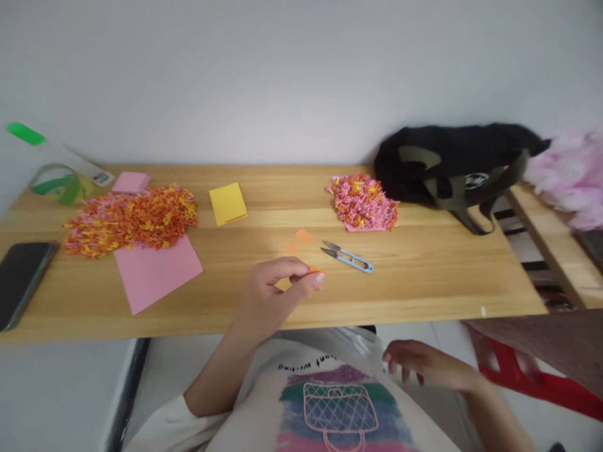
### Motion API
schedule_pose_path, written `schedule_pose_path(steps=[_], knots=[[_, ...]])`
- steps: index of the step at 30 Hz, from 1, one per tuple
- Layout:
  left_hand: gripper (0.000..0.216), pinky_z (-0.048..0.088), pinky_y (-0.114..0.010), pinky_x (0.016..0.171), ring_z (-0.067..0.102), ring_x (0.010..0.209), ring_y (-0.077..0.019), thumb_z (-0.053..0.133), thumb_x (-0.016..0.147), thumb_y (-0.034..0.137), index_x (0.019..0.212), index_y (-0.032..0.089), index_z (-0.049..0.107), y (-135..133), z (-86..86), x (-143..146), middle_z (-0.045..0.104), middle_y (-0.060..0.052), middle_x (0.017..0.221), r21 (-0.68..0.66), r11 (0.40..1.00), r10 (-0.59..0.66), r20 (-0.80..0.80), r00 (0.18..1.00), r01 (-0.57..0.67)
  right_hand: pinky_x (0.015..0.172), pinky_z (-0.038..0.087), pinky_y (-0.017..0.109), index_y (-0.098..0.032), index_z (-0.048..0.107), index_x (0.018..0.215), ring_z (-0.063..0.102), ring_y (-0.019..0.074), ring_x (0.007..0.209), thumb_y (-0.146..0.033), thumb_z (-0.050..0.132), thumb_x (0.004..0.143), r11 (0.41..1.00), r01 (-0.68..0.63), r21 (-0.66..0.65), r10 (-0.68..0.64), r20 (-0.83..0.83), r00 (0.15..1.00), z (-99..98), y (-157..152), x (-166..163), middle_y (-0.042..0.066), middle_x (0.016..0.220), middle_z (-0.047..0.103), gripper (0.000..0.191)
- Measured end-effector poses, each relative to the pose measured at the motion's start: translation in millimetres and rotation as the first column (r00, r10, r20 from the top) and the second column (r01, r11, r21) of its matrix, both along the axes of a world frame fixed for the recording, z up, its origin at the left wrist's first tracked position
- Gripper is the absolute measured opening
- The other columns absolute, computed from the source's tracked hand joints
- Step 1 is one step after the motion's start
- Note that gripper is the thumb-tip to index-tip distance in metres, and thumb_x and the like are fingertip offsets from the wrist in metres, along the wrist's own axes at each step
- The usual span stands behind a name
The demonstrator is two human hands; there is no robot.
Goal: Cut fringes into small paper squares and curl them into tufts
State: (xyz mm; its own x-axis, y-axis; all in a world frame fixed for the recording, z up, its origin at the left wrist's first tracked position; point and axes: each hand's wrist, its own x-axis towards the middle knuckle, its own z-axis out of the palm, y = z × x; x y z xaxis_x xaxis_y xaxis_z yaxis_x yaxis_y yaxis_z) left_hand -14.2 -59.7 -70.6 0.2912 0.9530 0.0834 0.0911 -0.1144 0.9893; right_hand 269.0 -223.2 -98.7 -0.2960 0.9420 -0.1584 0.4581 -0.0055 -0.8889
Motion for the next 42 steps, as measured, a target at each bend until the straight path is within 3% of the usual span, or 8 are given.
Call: schedule_pose_path(steps=[3,7,9,13,17,24,31,42], knots=[[0.022,0.045,-0.022,0.053,0.059,0.054,-0.0116,0.068,0.078,0.022,0.058,0.016,0.066,10.8,25.1,8.5,0.065,-0.002,0.055,0.145,0.989,-0.035,0.004,0.999,0.034,0.051,0.054,0.021,-0.021,0.068,0.095,0.067,0.0123,0.061,-0.027,0.047,0.098,0.979,-0.196,-0.054,0.189,-0.109,0.976,54.0,85.1,-9.3,0.003,0.075,0.071,0.022],[0.02,0.047,-0.022,0.053,0.061,0.055,-0.0125,0.068,0.08,0.024,0.061,0.018,0.069,23.6,55.5,19.5,0.069,-0.002,0.059,0.33,0.94,-0.081,-0.039,0.996,0.089,0.068,0.055,0.027,-0.024,0.068,0.097,0.067,0.0155,0.078,-0.027,0.06,0.09,0.908,0.045,0.417,-0.053,0.007,0.999,114.4,152.3,-39.3,0.005,0.088,0.073,0.011],[0.023,0.047,-0.022,0.052,0.061,0.055,-0.0126,0.068,0.082,0.025,0.06,0.018,0.068,29.6,67.1,23.1,0.069,-0.003,0.058,0.424,0.898,-0.083,-0.094,0.992,0.115,0.071,0.055,0.028,-0.025,0.068,0.1,0.067,0.0165,0.085,-0.026,0.06,0.09,0.873,0.013,0.487,-0.01,-0.01,1.0,124.9,170.1,-53.2,0.005,0.095,0.073,0.013],[0.027,0.045,-0.023,0.052,0.06,0.053,-0.0121,0.067,0.084,0.027,0.059,0.017,0.067,41.5,80.6,26.2,0.069,-0.004,0.058,0.586,0.801,-0.051,-0.139,0.989,0.124,0.069,0.055,0.028,-0.026,0.07,0.095,0.068,0.0158,0.083,-0.023,0.06,0.09,0.876,-0.084,0.475,0.198,-0.196,0.96,131.5,189.2,-66.0,0.002,0.089,0.074,0.012],[0.027,0.045,-0.022,0.052,0.059,0.052,-0.0115,0.066,0.086,0.028,0.061,0.016,0.066,49.7,84.5,28.0,0.068,-0.003,0.057,0.642,0.757,-0.057,-0.122,0.991,0.123,0.065,0.055,0.026,-0.024,0.071,0.087,0.068,0.0153,0.078,-0.017,0.067,0.083,0.872,-0.023,0.489,0.132,-0.19,0.973,137.8,192.9,-69.6,0.001,0.084,0.074,0.009],[0.014,0.045,-0.021,0.055,0.06,0.056,-0.0107,0.076,0.076,0.026,0.073,0.017,0.066,54.1,86.1,29.2,0.068,0.0,0.061,0.621,0.754,-0.173,-0.128,0.977,0.215,0.065,0.052,0.027,-0.023,0.068,0.08,0.065,0.0146,0.076,-0.016,0.064,0.085,0.878,0.152,0.453,0.014,-0.341,0.94,128.1,189.3,-76.5,0.0,0.078,0.07,0.01],[0.011,0.045,-0.021,0.057,0.059,0.059,-0.0099,0.07,0.082,0.022,0.074,0.019,0.065,52.0,84.4,26.1,0.067,0.002,0.064,0.618,0.737,-0.18,-0.213,0.96,0.275,0.066,0.05,0.027,-0.023,0.066,0.079,0.062,0.0139,0.076,-0.016,0.063,0.086,0.912,0.127,0.39,0.009,-0.328,0.944,125.3,186.8,-77.0,0.0,0.077,0.066,0.01],[0.025,0.043,-0.02,0.056,0.054,0.057,-0.0068,0.068,0.085,0.029,0.066,0.014,0.061,53.3,81.9,30.0,0.064,0.001,0.062,0.653,0.724,-0.158,-0.157,0.975,0.222,0.072,0.053,0.03,-0.019,0.067,0.082,0.065,0.0157,0.079,-0.011,0.063,0.084,0.87,0.09,0.485,0.05,-0.267,0.962,127.5,187.3,-75.7,0.003,0.08,0.069,0.009]])
